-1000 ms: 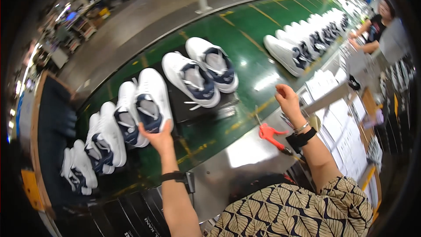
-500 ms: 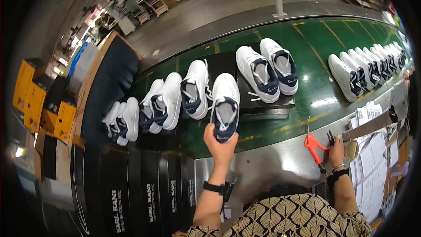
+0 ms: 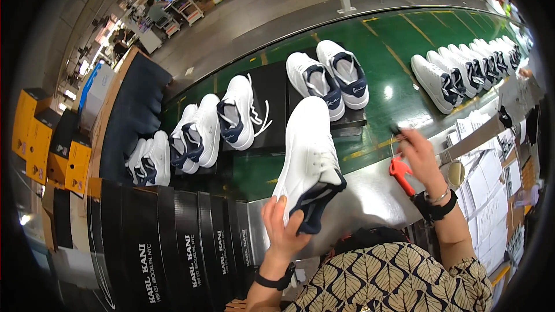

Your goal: Packing finished sneakers into branded shoe boxes at a manufacturing conveyor belt.

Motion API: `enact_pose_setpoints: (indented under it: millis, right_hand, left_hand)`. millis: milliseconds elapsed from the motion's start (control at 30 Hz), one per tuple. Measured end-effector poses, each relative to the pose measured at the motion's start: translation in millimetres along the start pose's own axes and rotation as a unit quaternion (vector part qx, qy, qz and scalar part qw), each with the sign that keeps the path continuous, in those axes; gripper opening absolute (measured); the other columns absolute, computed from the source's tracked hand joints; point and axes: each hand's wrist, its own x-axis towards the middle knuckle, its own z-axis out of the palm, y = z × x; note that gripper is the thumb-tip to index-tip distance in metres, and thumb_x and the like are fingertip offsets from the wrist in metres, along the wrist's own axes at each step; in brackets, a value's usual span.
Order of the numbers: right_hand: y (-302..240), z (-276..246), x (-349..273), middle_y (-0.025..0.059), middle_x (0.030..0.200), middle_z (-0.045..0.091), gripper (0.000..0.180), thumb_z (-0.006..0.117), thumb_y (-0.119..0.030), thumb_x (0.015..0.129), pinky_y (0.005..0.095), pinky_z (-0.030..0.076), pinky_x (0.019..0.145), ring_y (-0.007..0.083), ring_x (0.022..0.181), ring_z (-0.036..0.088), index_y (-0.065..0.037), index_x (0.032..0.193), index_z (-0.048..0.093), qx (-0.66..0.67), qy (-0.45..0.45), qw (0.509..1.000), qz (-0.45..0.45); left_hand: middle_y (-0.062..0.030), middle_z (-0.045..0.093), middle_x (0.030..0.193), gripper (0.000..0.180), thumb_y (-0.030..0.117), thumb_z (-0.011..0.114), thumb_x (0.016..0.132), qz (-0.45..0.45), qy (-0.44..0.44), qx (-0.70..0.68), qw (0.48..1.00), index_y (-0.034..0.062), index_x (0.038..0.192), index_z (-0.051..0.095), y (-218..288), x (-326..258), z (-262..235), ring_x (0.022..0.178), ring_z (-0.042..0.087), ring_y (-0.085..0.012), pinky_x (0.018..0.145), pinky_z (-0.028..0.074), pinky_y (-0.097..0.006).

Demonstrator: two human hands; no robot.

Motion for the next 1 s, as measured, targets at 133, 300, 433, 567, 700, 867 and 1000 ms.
enact_pose_setpoints:
  millis: [133,300,433,567,700,867,1000]
  right_hand:
    - [-77,13,-11,0.0119,0.075,0.053,0.029,0.058,-0.010,0.080,0.0317,0.044,0.055,0.0261,0.062,0.054,-0.004,0.108,0.057,-0.129,-0.051,0.968,-0.209]
    - [-90,15,-19,0.0097,0.073,0.053,0.026,0.061,-0.016,0.081,0.0336,0.043,0.054,0.0257,0.063,0.054,-0.005,0.105,0.058,-0.176,-0.041,0.960,-0.213]
    - [-87,18,-21,0.0099,0.074,0.054,0.020,0.058,-0.017,0.082,0.0344,0.043,0.057,0.0258,0.065,0.055,-0.005,0.099,0.059,-0.182,-0.017,0.969,-0.166]
    - [-78,12,-16,0.0099,0.075,0.055,0.018,0.057,-0.018,0.083,0.0358,0.044,0.060,0.0268,0.067,0.056,-0.006,0.097,0.059,-0.160,-0.019,0.973,-0.164]
    - [-68,4,-13,0.0093,0.075,0.056,0.020,0.056,-0.021,0.084,0.0358,0.045,0.060,0.0267,0.067,0.056,-0.006,0.097,0.059,-0.129,-0.011,0.977,-0.167]
    - [-71,-14,-5,0.0085,0.074,0.054,0.022,0.054,-0.025,0.086,0.0345,0.045,0.060,0.0258,0.068,0.056,-0.007,0.098,0.060,-0.170,-0.058,0.967,-0.183]
    - [-72,-23,0,0.0079,0.073,0.053,0.021,0.055,-0.024,0.086,0.0343,0.044,0.059,0.0254,0.067,0.056,-0.008,0.098,0.060,-0.198,-0.062,0.955,-0.211]
  left_hand:
    - [-0.0179,0.045,0.120,0.049,0.015,0.070,0.056,0.041,0.010,-0.001,0.999,0.0241,0.101,0.050,16,14,-12,0.110,0.043,-0.0394,0.087,0.033,-0.052]
    - [-0.0145,0.045,0.120,0.039,0.016,0.067,0.067,0.082,0.022,0.037,0.996,0.0294,0.100,0.051,27,28,-6,0.111,0.042,-0.0378,0.088,0.032,-0.053]
    - [-0.0139,0.044,0.120,0.040,0.016,0.067,0.067,0.115,0.001,0.037,0.993,0.0303,0.101,0.052,26,35,-1,0.111,0.041,-0.0379,0.087,0.032,-0.053]
    - [-0.0134,0.045,0.119,0.041,0.014,0.066,0.068,0.121,0.000,0.023,0.992,0.0313,0.102,0.052,23,40,12,0.111,0.041,-0.0380,0.086,0.033,-0.053]
    - [-0.0135,0.045,0.119,0.041,0.014,0.065,0.068,0.131,0.018,-0.004,0.991,0.0313,0.103,0.052,26,47,20,0.111,0.041,-0.0379,0.086,0.032,-0.053]
    - [-0.0125,0.045,0.119,0.037,0.016,0.065,0.071,0.158,0.020,0.017,0.987,0.0328,0.101,0.053,24,53,20,0.111,0.041,-0.0375,0.088,0.031,-0.053]
    - [-0.0122,0.046,0.119,0.033,0.018,0.063,0.075,0.173,0.014,0.021,0.985,0.0337,0.102,0.052,23,60,13,0.111,0.043,-0.0368,0.091,0.030,-0.054]
